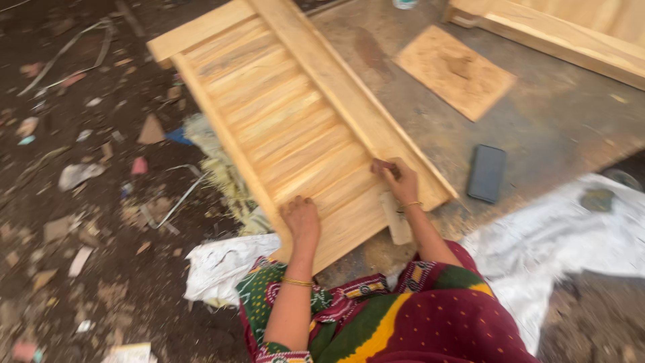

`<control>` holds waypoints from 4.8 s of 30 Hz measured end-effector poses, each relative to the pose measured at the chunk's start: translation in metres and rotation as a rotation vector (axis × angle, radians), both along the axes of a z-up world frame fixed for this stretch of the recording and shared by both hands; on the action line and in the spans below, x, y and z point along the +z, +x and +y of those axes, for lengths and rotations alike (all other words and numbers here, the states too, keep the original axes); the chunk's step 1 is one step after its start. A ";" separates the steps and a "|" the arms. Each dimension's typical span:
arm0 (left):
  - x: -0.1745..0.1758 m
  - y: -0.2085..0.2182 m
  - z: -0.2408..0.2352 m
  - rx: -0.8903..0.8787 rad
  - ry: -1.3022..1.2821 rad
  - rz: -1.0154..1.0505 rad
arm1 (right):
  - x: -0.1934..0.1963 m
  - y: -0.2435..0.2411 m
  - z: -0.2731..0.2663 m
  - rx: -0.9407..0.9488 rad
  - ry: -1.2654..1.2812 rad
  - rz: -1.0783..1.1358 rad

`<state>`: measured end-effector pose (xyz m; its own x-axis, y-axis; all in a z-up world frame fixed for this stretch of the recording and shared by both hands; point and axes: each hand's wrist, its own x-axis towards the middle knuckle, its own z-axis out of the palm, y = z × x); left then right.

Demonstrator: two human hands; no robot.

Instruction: The person is sanding a wooden headboard with sandpaper. They are smoothing the surface of the headboard by hand, moving the sandpaper back and forth across the wood.

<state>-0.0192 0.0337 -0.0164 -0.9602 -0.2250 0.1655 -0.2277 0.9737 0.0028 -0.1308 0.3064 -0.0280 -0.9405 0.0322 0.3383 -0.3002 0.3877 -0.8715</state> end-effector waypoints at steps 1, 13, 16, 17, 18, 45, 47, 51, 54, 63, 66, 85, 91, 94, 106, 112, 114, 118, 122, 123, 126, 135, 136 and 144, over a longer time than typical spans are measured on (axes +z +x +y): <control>-0.001 -0.001 -0.003 -0.005 0.019 0.008 | 0.000 -0.008 -0.007 0.026 -0.007 0.012; 0.017 -0.023 0.009 0.063 0.197 -0.080 | 0.007 0.002 0.006 0.263 -0.109 0.055; 0.027 -0.019 0.002 0.062 0.233 -0.134 | 0.010 -0.004 -0.006 0.288 -0.118 0.065; 0.027 -0.019 0.005 0.058 0.226 -0.140 | 0.010 -0.002 -0.003 0.302 -0.129 0.068; 0.027 -0.018 0.006 0.053 0.219 -0.145 | 0.010 0.001 -0.002 0.316 -0.141 0.071; 0.045 -0.017 -0.001 -0.028 0.392 0.047 | 0.008 0.009 -0.018 0.628 -0.344 -0.056; 0.042 -0.019 -0.001 -0.031 0.406 0.007 | 0.006 0.007 -0.021 0.619 -0.362 -0.046; 0.030 -0.026 -0.001 -0.025 0.408 -0.035 | 0.005 0.007 -0.019 0.595 -0.391 -0.032; 0.025 -0.026 0.003 -0.013 0.402 0.009 | 0.011 0.012 -0.004 0.573 -0.383 -0.013; 0.040 -0.020 -0.003 -0.014 0.435 0.046 | 0.017 0.010 -0.004 0.415 -0.409 0.039; 0.027 -0.023 -0.005 0.016 0.447 -0.165 | 0.016 0.009 -0.004 0.369 -0.325 0.103; 0.004 -0.037 -0.007 0.006 0.366 -0.342 | 0.005 -0.007 0.002 0.239 -0.122 0.061; -0.001 -0.037 -0.008 -0.005 0.378 -0.329 | 0.002 -0.007 0.004 0.222 -0.082 0.053; -0.002 -0.037 -0.008 -0.006 0.351 -0.318 | 0.003 -0.005 0.004 0.251 -0.118 0.027; 0.009 -0.033 -0.014 -0.014 0.381 -0.342 | -0.004 -0.012 0.001 0.209 -0.124 0.038; 0.025 -0.029 -0.015 -0.005 0.332 -0.315 | 0.005 -0.007 -0.002 0.370 -0.406 0.114; 0.028 -0.025 -0.019 -0.023 0.358 -0.264 | 0.004 -0.019 -0.007 0.209 -0.199 0.103; 0.038 -0.024 -0.016 -0.067 0.340 -0.208 | -0.008 -0.023 -0.005 0.306 -0.377 0.188; 0.049 -0.016 -0.021 -0.100 0.267 -0.362 | -0.016 -0.028 -0.026 0.148 -0.301 0.043; 0.050 -0.016 -0.019 -0.088 0.252 -0.375 | -0.015 -0.026 -0.019 0.121 -0.308 0.013; 0.046 -0.020 -0.017 -0.114 0.223 -0.350 | -0.011 -0.018 -0.008 0.101 -0.335 0.035; 0.026 -0.023 -0.021 -0.141 0.205 -0.316 | 0.005 -0.015 -0.012 -0.074 -0.080 -0.096; 0.027 -0.023 -0.022 -0.139 0.208 -0.330 | 0.007 -0.014 -0.013 -0.084 -0.059 -0.127; 0.034 -0.021 -0.021 -0.141 0.218 -0.396 | 0.013 -0.011 -0.017 -0.057 -0.024 -0.021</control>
<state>-0.0403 0.0124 0.0175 -0.9635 -0.0772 -0.2565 -0.1185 0.9816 0.1496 -0.1418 0.2891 -0.0146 -0.9436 0.0941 0.3174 -0.2599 0.3830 -0.8864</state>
